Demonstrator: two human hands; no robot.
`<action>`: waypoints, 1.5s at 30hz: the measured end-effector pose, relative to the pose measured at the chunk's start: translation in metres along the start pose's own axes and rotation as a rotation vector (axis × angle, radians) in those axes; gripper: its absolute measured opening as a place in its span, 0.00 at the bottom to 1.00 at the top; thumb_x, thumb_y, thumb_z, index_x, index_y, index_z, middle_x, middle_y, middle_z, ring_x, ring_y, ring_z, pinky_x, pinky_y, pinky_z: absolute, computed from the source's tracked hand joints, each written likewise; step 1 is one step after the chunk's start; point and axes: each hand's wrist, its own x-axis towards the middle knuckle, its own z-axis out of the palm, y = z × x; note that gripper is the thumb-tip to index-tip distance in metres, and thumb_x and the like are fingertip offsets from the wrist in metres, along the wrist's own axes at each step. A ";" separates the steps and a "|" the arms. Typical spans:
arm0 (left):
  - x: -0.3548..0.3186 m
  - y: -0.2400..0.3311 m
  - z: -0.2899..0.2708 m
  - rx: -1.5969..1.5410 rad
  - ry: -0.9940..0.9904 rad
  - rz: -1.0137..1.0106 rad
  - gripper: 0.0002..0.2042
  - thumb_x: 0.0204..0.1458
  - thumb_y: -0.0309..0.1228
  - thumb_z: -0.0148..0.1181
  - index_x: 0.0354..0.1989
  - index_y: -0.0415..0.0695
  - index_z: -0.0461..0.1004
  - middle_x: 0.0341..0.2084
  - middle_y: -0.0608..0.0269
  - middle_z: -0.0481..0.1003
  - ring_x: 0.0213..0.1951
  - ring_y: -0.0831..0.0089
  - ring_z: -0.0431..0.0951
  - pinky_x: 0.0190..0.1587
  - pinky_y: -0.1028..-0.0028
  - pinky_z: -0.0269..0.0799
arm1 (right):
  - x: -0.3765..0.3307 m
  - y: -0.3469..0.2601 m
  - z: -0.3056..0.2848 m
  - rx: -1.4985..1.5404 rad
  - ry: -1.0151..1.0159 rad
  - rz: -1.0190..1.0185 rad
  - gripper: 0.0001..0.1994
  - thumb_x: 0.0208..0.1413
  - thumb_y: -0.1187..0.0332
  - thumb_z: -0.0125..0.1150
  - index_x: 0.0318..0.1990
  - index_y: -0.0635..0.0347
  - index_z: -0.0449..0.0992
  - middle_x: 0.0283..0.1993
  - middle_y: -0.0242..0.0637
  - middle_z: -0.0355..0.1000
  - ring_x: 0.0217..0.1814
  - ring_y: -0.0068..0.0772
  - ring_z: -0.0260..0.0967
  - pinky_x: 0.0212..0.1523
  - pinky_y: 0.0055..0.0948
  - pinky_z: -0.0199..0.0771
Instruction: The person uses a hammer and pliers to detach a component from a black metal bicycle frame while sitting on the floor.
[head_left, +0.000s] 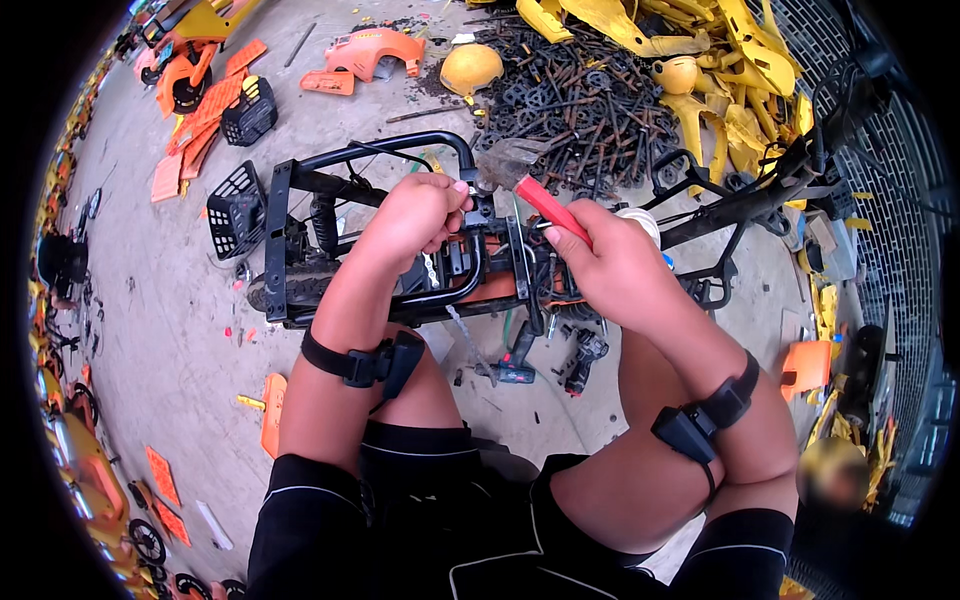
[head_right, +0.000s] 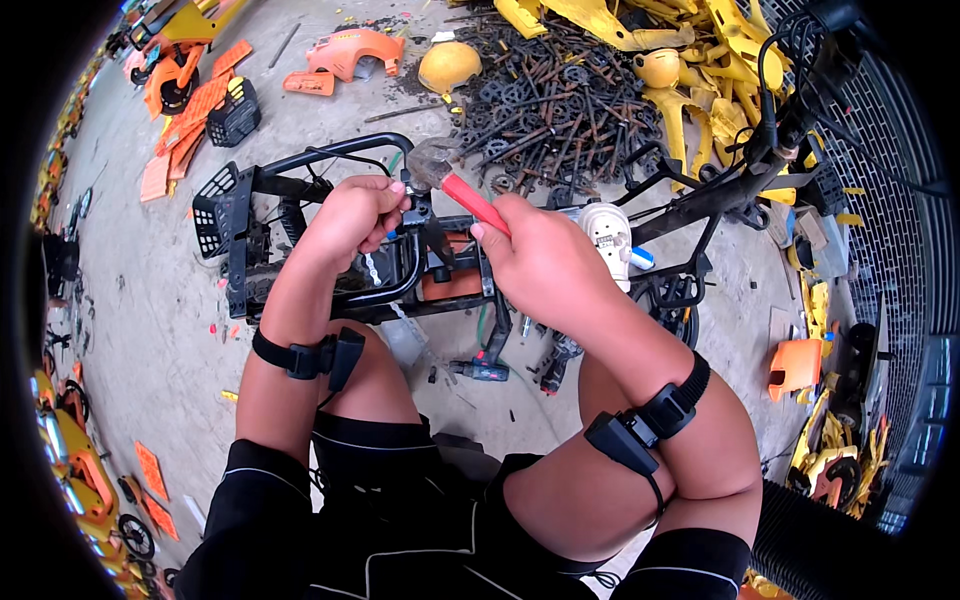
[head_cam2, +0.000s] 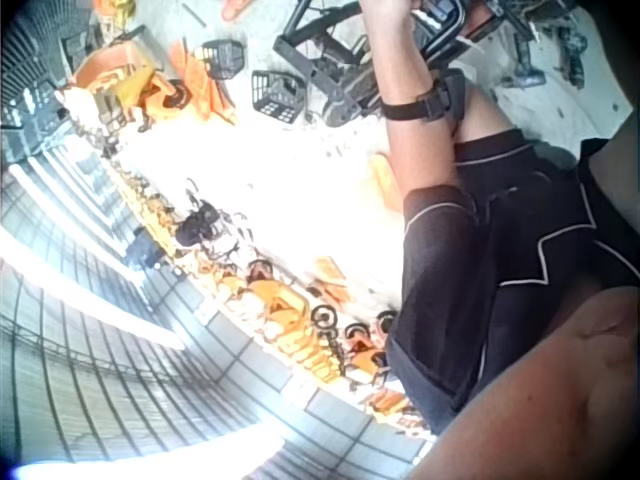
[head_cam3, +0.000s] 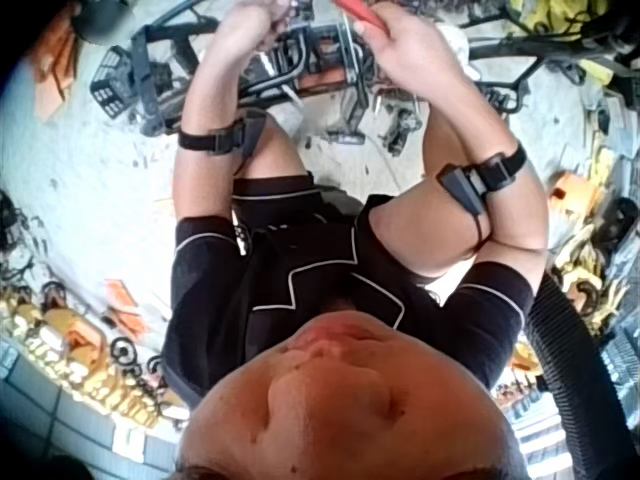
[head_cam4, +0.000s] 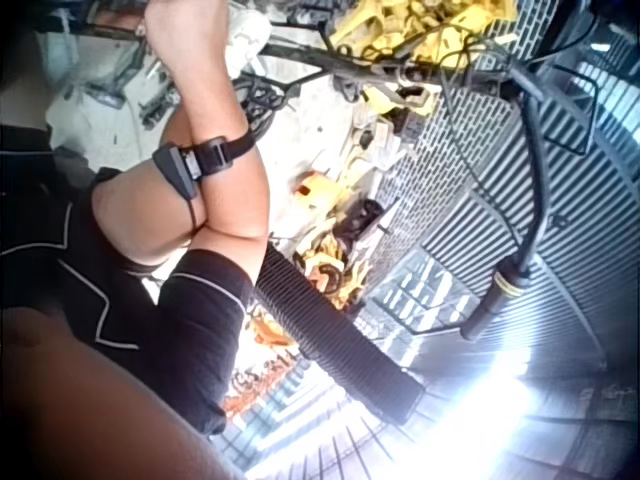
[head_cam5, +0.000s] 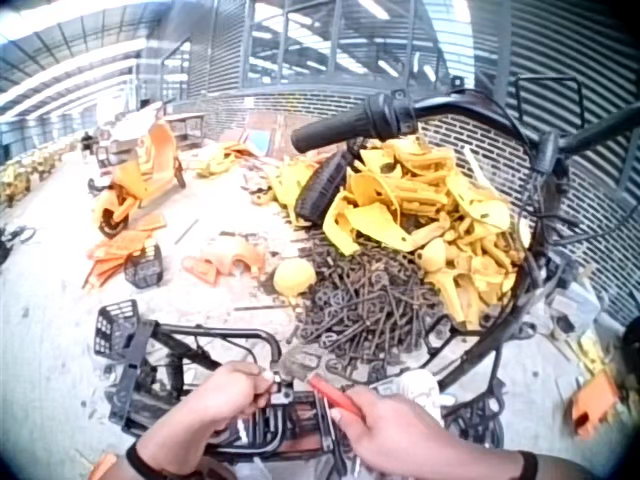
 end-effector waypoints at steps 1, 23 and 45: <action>0.000 0.000 -0.001 -0.014 -0.010 0.000 0.12 0.65 0.34 0.49 0.33 0.40 0.72 0.17 0.70 0.67 0.13 0.84 0.55 0.15 0.77 0.48 | 0.000 -0.001 -0.002 -0.008 0.017 -0.015 0.14 0.64 0.60 0.55 0.39 0.65 0.70 0.24 0.53 0.72 0.31 0.61 0.72 0.33 0.52 0.68; 0.002 0.002 -0.002 -0.042 -0.025 -0.022 0.12 0.65 0.34 0.50 0.34 0.39 0.71 0.17 0.70 0.66 0.14 0.82 0.55 0.16 0.77 0.47 | -0.008 -0.021 -0.007 -0.010 0.157 -0.071 0.12 0.65 0.62 0.53 0.42 0.64 0.68 0.26 0.55 0.73 0.31 0.63 0.72 0.32 0.55 0.68; 0.004 0.003 -0.005 -0.076 -0.033 -0.071 0.12 0.66 0.33 0.49 0.35 0.38 0.73 0.17 0.70 0.67 0.13 0.83 0.55 0.16 0.77 0.47 | 0.000 -0.001 0.003 -0.081 0.045 0.009 0.12 0.65 0.62 0.55 0.41 0.64 0.70 0.25 0.54 0.71 0.29 0.60 0.72 0.31 0.48 0.69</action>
